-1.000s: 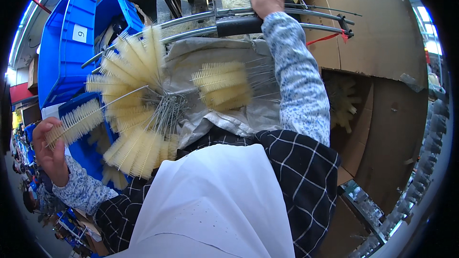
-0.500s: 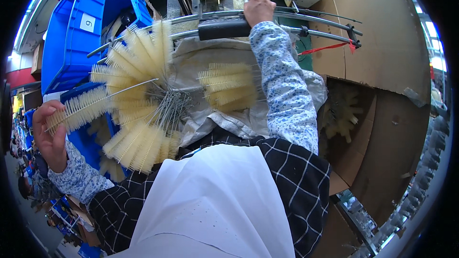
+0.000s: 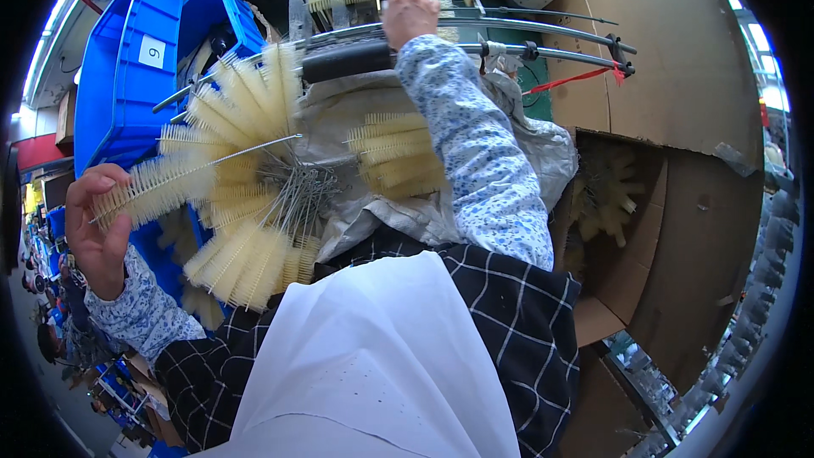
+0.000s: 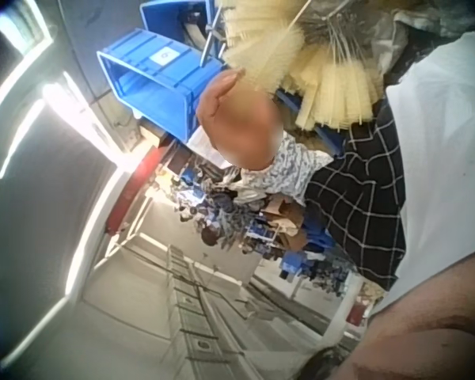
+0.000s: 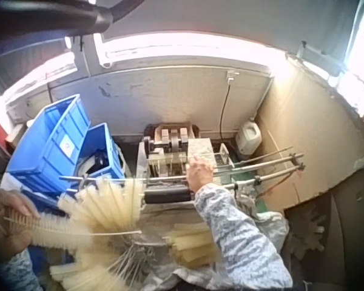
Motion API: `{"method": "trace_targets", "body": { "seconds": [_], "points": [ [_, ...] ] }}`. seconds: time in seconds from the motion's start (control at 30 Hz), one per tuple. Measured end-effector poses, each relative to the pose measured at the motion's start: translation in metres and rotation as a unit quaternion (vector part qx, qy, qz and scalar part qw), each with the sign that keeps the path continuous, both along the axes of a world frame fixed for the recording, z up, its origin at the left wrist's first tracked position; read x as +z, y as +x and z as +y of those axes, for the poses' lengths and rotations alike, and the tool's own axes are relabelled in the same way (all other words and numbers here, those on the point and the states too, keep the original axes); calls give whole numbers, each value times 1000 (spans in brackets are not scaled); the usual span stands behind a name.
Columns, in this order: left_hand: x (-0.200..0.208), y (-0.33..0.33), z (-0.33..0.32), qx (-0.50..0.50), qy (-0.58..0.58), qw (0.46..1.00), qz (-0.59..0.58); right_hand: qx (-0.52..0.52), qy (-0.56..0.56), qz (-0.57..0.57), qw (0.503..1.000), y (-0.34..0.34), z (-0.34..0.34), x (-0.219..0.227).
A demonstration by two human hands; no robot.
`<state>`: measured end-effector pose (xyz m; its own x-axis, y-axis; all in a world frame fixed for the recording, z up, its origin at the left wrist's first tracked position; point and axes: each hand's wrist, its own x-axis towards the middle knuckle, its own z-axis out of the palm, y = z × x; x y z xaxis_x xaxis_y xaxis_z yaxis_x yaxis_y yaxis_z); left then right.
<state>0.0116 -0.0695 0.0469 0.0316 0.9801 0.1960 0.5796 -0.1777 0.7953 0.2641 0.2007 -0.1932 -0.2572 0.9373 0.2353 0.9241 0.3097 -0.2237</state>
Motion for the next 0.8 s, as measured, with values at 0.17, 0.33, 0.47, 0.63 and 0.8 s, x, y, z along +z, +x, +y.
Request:
{"method": "trace_targets", "body": {
  "seconds": [0.17, 0.33, 0.47, 0.63, 0.8],
  "points": [
    [-5, -12, -8, 17, 11, 1000, 21, -14, 69, -17, 997, 74, 21, -5],
    [-9, -13, -11, -10, 17, 1000, -6, 71, -39, 47, 996, 133, 69, -3],
    [-14, 6, 6, -40, -45, 997, -43, 20, 20, -100, 995, 146, 97, -1],
    [-29, 12, 18, -107, -79, 987, -85, 122, -129, 12, 984, 192, 71, 45],
    [-54, 41, 44, -135, -116, 973, -147, 148, -405, 180, 884, 145, -31, 125]
  ]
}}
